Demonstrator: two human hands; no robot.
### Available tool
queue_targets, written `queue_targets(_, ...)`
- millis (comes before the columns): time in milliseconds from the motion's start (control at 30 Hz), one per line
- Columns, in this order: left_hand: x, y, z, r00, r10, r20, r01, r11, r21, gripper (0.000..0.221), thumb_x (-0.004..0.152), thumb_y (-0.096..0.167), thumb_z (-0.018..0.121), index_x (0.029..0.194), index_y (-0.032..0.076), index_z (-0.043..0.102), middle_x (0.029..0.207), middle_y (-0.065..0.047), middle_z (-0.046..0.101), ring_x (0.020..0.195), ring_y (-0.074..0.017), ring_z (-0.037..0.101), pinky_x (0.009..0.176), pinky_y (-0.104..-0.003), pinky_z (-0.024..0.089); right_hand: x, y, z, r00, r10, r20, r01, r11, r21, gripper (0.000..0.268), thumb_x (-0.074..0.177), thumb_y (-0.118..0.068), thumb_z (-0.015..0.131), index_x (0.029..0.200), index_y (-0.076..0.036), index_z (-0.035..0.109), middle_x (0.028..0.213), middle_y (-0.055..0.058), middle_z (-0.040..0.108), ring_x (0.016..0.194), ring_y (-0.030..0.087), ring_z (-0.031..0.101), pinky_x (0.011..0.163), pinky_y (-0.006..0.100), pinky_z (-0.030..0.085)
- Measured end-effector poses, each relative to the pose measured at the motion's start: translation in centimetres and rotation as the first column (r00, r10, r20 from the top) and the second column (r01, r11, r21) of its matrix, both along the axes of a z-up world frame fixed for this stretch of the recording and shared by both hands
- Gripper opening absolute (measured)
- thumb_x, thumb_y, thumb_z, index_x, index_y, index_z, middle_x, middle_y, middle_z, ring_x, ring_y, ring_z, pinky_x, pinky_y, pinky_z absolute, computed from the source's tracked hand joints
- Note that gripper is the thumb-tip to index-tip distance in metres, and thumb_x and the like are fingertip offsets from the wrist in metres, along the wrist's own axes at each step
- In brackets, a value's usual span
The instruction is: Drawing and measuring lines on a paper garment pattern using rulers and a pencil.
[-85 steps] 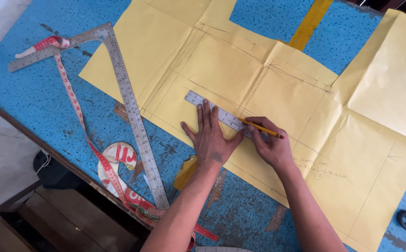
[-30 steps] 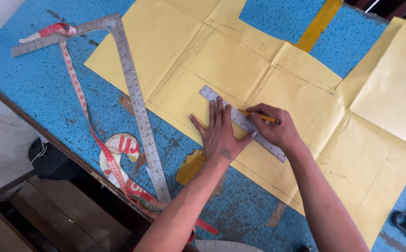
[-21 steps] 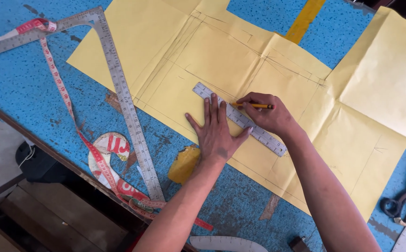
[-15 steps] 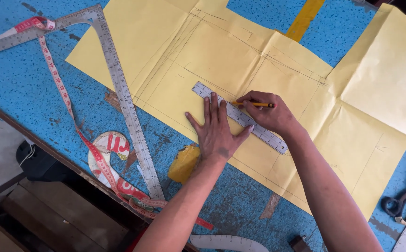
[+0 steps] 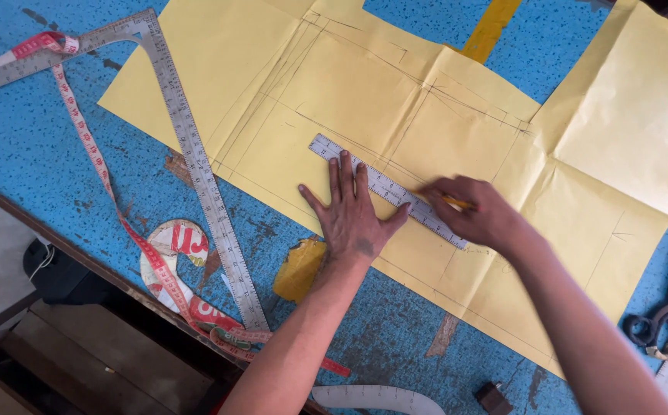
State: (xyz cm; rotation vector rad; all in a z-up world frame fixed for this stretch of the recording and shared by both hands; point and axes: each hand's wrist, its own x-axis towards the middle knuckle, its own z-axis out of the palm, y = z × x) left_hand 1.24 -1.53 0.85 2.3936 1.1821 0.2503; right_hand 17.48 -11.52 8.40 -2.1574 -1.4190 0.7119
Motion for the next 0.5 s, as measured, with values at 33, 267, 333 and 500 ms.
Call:
queue_targets(33,-0.1,-0.1,0.3,1.000,0.006,-0.006,-0.006,1.000,-0.001,0.098,0.087,0.078,0.045,0.154,0.007,0.035,0.169,-0.022,0.018,0.159,-0.0339,0.011,0.108,-0.082,-0.002,0.2,-1.6,1.0,0.999,0.002,0.055,0.005,0.991,-0.131,0.025,0.096,-0.021,0.060,0.109,-0.005,0.075,0.084,0.032,0.070,0.075,0.048,0.065,0.072,0.052,0.052)
queue_targets(267,-0.3,1.3,-1.2,0.998,0.042,-0.049,-0.039,0.997,0.061,0.108,0.082,0.084,0.043,0.157,0.007,0.028,0.170,-0.012,0.006,0.157,-0.0286,0.001,0.112,-0.079,-0.009,0.7,-6.3,2.9,0.956,0.065,0.285,-0.111,0.983,0.148,0.023,0.091,-0.014,0.067,0.111,-0.015,0.079,0.097,0.005,0.079,0.077,0.019,0.077,0.074,0.031,0.060)
queue_targets(333,-1.9,2.4,-0.6,0.997,0.011,-0.070,-0.006,0.997,0.072,0.107,0.085,0.085,0.036,0.157,0.007,0.027,0.170,-0.013,0.010,0.156,-0.0286,0.005,0.113,-0.079,-0.003,-1.3,-4.9,2.5,0.992,0.057,0.114,-0.087,0.955,0.283,0.027,0.096,-0.009,0.061,0.120,-0.006,0.073,0.108,0.007,0.079,0.094,0.017,0.078,0.084,0.029,0.060)
queue_targets(500,-5.2,6.6,0.1,0.995,0.094,0.022,-0.095,0.995,0.043,0.096,0.084,0.069,0.061,0.153,0.008,0.032,0.168,-0.021,0.021,0.157,-0.0343,0.018,0.112,-0.080,0.001,-3.5,1.0,-3.1,0.994,-0.086,-0.070,0.104,0.940,0.325,0.028,0.092,-0.011,0.071,0.117,-0.020,0.079,0.101,0.006,0.080,0.096,0.027,0.076,0.088,0.042,0.057)
